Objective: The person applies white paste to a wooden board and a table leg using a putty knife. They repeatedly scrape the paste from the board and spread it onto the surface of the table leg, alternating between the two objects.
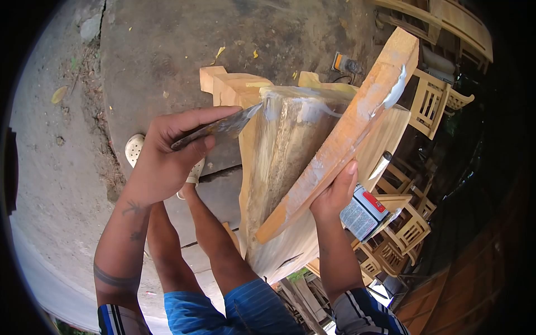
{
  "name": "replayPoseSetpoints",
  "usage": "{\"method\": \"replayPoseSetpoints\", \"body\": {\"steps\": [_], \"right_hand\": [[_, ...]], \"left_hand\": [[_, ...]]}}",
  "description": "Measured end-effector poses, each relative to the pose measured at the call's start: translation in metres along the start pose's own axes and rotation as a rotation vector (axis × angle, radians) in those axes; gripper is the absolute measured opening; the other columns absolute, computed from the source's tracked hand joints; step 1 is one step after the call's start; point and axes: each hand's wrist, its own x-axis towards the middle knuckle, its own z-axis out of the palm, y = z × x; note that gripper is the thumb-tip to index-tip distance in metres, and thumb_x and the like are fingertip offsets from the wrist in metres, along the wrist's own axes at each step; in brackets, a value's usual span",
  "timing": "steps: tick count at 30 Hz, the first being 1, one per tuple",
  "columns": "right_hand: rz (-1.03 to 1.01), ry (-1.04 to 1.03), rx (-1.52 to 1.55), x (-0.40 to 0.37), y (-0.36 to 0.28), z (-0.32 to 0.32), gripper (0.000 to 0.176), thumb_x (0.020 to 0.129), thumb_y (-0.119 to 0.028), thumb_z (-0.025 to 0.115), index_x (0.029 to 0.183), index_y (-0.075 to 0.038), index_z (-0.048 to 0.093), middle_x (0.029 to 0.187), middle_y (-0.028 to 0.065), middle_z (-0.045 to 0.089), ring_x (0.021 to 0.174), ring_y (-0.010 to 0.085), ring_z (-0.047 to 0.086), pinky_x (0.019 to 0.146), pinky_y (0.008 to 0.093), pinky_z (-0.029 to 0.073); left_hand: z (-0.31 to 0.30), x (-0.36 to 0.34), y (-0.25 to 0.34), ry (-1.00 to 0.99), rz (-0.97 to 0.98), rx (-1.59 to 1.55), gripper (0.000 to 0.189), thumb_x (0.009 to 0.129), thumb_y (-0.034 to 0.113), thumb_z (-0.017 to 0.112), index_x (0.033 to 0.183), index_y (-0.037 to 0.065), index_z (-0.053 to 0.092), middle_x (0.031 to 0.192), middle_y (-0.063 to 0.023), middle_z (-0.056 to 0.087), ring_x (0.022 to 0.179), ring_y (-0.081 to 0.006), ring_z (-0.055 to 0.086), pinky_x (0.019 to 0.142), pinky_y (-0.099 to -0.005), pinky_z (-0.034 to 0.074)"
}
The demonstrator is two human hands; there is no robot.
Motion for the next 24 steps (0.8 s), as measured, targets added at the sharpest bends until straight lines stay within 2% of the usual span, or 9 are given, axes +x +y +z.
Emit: {"method": "replayPoseSetpoints", "body": {"steps": [1,3,6,9,12,16,19,20,24], "right_hand": [[0.012,-0.034,0.029,0.000,0.001,-0.005,0.054,0.103,-0.046,0.024,0.113,0.001,0.049,0.087,0.0088,0.056,0.071,0.0133,0.054,0.062,0.0250,0.045],[-0.004,-0.041,0.023,0.000,0.004,-0.008,0.054,0.103,-0.046,0.023,0.111,0.001,0.049,0.083,0.0086,0.055,0.070,0.0130,0.052,0.061,0.0246,0.043],[-0.047,0.011,-0.034,0.002,0.008,-0.006,0.051,0.102,-0.048,0.024,0.110,-0.003,0.046,0.064,0.0054,0.047,0.044,0.0101,0.042,0.039,0.0216,0.035],[-0.034,0.017,-0.008,0.002,0.003,-0.002,0.051,0.102,-0.048,0.025,0.111,-0.002,0.046,0.060,0.0045,0.046,0.043,0.0099,0.040,0.039,0.0210,0.033],[-0.033,0.021,0.012,0.001,-0.001,0.004,0.050,0.102,-0.047,0.027,0.112,-0.002,0.045,0.059,0.0040,0.046,0.044,0.0101,0.040,0.040,0.0203,0.033],[-0.035,-0.001,0.028,0.000,-0.008,0.010,0.047,0.102,-0.045,0.031,0.112,-0.001,0.045,0.058,0.0043,0.046,0.045,0.0104,0.042,0.041,0.0196,0.033],[-0.022,-0.003,0.064,0.002,-0.008,0.010,0.046,0.102,-0.044,0.033,0.112,-0.001,0.045,0.059,0.0042,0.046,0.046,0.0105,0.042,0.041,0.0197,0.034],[-0.010,0.003,0.085,0.002,-0.008,0.010,0.045,0.102,-0.044,0.034,0.111,-0.001,0.045,0.059,0.0042,0.046,0.046,0.0106,0.042,0.042,0.0199,0.035],[-0.001,0.006,0.081,0.001,-0.011,0.012,0.042,0.102,-0.042,0.035,0.110,-0.002,0.048,0.061,0.0052,0.048,0.046,0.0111,0.044,0.042,0.0219,0.038]], "left_hand": [[0.003,0.000,-0.004,0.019,0.038,0.005,0.054,0.075,-0.019,0.047,0.121,0.004,0.064,0.111,-0.0084,0.068,0.104,-0.0124,0.060,0.091,-0.0251,0.046],[0.011,0.000,-0.009,0.019,0.137,0.081,0.057,0.073,-0.021,0.047,0.121,0.005,0.064,0.112,-0.0100,0.067,0.108,-0.0178,0.061,0.095,-0.0282,0.045],[0.013,-0.008,-0.016,-0.143,0.248,0.175,0.060,0.067,-0.023,0.046,0.118,0.004,0.064,0.117,-0.0161,0.065,0.114,-0.0300,0.060,0.100,-0.0348,0.044],[-0.003,-0.019,-0.024,-0.282,0.126,-0.037,0.062,0.065,-0.024,0.045,0.117,0.004,0.065,0.119,-0.0150,0.064,0.116,-0.0295,0.059,0.100,-0.0347,0.045],[-0.003,-0.011,-0.027,-0.011,0.081,-0.091,0.062,0.064,-0.024,0.045,0.116,0.002,0.065,0.120,-0.0151,0.064,0.116,-0.0305,0.059,0.099,-0.0348,0.045],[0.015,-0.019,-0.019,-0.120,0.247,0.225,0.049,0.077,-0.018,0.049,0.122,-0.001,0.061,0.119,-0.0154,0.065,0.115,-0.0231,0.060,0.098,-0.0318,0.045],[0.010,-0.042,-0.021,-0.131,-0.015,-0.089,0.048,0.081,-0.017,0.050,0.125,0.000,0.059,0.119,-0.0126,0.065,0.113,-0.0170,0.059,0.097,-0.0283,0.044],[0.014,-0.045,-0.022,0.037,-0.117,-0.259,0.049,0.082,-0.016,0.050,0.128,0.000,0.057,0.117,-0.0106,0.066,0.109,-0.0130,0.059,0.093,-0.0252,0.045],[0.016,-0.041,-0.021,0.139,-0.321,-0.430,0.044,0.085,-0.012,0.051,0.127,0.000,0.057,0.112,-0.0051,0.065,0.099,-0.0065,0.057,0.086,-0.0195,0.044]]}}
